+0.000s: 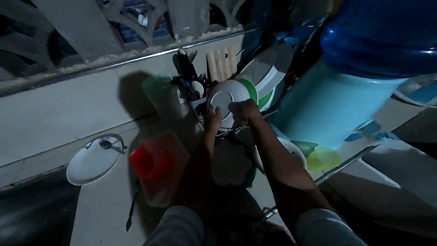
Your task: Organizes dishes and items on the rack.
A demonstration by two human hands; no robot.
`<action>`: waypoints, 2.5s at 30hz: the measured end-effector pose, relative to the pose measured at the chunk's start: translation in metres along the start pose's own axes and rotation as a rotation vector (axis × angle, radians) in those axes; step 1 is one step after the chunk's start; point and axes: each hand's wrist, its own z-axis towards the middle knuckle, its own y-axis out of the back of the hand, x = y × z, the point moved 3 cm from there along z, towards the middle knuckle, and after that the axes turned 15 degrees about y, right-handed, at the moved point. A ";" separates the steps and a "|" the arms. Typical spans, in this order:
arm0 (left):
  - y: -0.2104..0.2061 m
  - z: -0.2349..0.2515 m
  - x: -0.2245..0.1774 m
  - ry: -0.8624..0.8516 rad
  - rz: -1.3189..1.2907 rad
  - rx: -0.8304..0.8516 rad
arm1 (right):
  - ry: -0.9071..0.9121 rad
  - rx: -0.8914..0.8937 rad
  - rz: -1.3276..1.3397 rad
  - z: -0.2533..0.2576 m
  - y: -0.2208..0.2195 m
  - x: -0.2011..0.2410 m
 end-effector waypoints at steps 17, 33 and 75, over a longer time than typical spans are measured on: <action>0.041 -0.077 -0.016 0.131 -0.972 0.679 | 1.076 -0.086 -0.342 -0.182 0.095 0.009; 0.066 -0.082 0.055 -0.070 0.624 0.566 | 1.265 0.068 -0.255 -0.260 0.011 -0.119; 0.037 -0.052 -0.005 -0.168 0.411 0.144 | 0.086 -0.169 -0.254 -0.008 0.001 -0.022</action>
